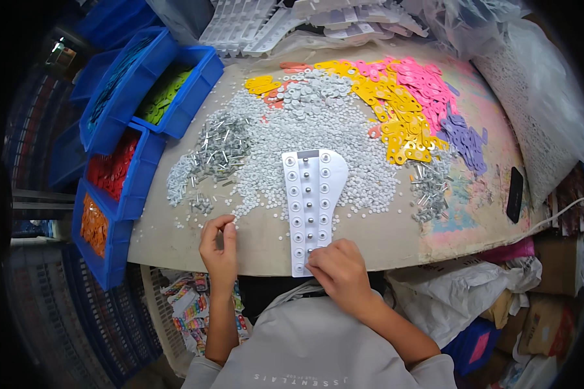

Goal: Assembling colorful plastic plates and pieces into a white toy xylophone frame.

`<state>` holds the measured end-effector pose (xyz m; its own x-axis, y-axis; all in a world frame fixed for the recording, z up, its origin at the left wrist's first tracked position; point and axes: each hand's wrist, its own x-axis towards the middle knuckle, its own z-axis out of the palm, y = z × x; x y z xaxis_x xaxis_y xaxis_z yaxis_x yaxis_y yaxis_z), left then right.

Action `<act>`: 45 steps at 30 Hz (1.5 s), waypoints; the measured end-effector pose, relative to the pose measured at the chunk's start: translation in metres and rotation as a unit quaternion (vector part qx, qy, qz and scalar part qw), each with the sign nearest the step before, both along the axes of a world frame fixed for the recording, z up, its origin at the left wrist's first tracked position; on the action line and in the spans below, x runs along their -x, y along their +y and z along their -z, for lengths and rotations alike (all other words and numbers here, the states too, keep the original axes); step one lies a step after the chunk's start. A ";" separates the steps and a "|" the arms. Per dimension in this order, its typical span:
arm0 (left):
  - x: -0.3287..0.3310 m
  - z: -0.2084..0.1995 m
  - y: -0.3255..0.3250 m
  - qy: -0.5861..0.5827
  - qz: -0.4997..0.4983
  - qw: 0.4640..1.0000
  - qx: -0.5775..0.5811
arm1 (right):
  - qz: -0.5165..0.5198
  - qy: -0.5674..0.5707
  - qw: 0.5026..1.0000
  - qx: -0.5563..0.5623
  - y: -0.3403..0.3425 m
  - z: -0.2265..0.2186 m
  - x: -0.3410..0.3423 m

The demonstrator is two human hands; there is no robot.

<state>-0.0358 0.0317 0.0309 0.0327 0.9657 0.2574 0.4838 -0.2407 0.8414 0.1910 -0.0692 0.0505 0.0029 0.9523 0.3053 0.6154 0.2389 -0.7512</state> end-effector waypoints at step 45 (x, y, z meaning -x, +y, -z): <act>-0.073 -0.020 0.141 0.133 0.171 0.967 -0.135 | 0.160 -0.158 0.974 0.011 0.245 0.029 -0.118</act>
<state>0.0375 0.1730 0.0509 0.4375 0.7855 0.4377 0.5283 -0.6184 0.5818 0.3092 0.1753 0.0220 0.2107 0.9238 0.3196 0.8570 -0.0172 -0.5150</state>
